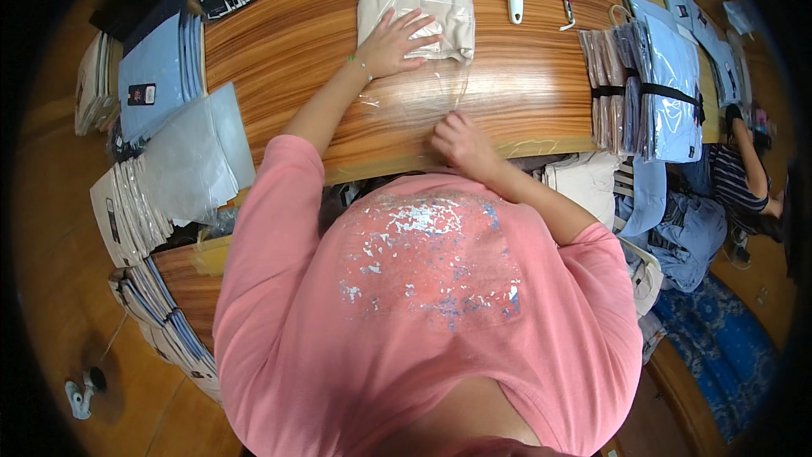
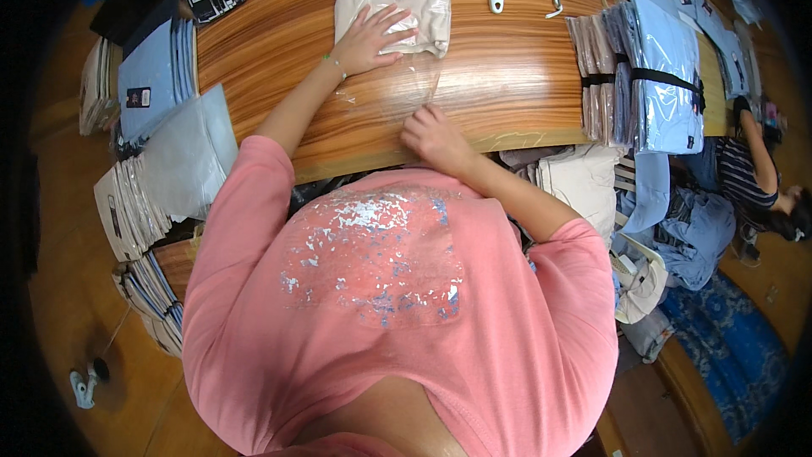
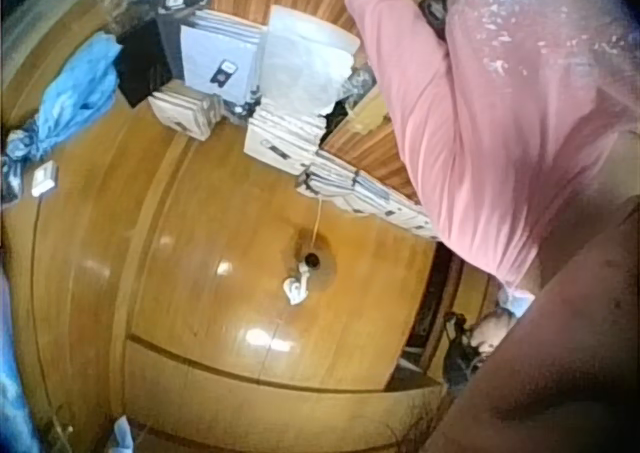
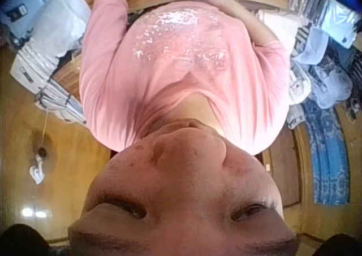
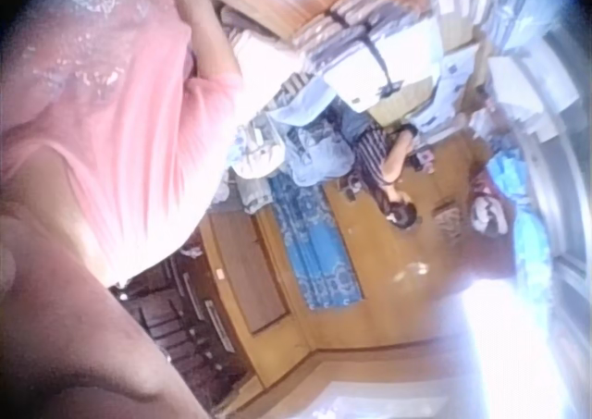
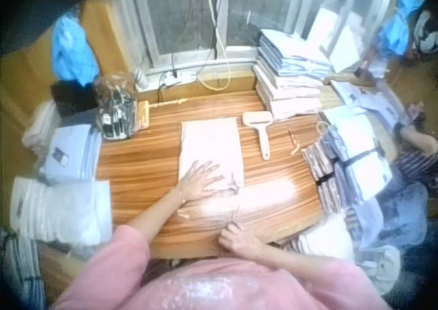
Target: The person folds a shirt by placing it on a wooden surface, smoothing it, and using a cardboard template to fold the sleeves and sides before placing it in a plastic bag. They also remove a tag from a second shirt and begin the same folding process.
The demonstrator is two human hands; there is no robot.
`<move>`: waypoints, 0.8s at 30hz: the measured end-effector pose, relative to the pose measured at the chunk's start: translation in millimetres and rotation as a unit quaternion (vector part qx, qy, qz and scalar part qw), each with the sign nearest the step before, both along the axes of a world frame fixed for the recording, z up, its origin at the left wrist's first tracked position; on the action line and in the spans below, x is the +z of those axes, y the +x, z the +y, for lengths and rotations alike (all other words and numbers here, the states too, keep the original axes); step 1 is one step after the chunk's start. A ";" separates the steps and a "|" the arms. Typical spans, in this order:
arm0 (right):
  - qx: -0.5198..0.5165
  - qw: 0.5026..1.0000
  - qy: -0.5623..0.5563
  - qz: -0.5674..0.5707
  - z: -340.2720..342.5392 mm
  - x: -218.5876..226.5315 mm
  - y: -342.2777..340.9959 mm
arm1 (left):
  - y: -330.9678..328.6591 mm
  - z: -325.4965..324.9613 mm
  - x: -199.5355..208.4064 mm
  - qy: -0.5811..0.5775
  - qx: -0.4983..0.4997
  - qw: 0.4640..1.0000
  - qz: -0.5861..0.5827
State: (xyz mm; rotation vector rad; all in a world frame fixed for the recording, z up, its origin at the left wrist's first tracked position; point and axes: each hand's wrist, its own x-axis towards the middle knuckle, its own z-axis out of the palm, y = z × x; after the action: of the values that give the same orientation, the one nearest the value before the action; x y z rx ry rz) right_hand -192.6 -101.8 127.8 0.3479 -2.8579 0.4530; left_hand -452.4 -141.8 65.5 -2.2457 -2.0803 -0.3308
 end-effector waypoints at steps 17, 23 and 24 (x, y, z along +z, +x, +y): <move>-0.107 0.990 0.053 0.073 63.4 5.8 -2.8 | 0.6 -1.3 5.1 -0.018 0.001 1.000 -0.004; -0.123 0.991 0.037 0.026 50.8 6.7 17.7 | 2.3 -0.2 5.9 -0.020 0.002 1.000 -0.007; -0.135 0.991 0.027 0.008 49.1 4.8 21.2 | 3.0 0.5 5.4 -0.020 0.005 1.000 -0.007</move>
State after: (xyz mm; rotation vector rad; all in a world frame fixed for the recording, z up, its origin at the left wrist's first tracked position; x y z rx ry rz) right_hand -171.4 -52.7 132.5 -0.0271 -2.8465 0.3207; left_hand -449.4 -141.4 70.9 -2.2595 -2.1236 -0.3070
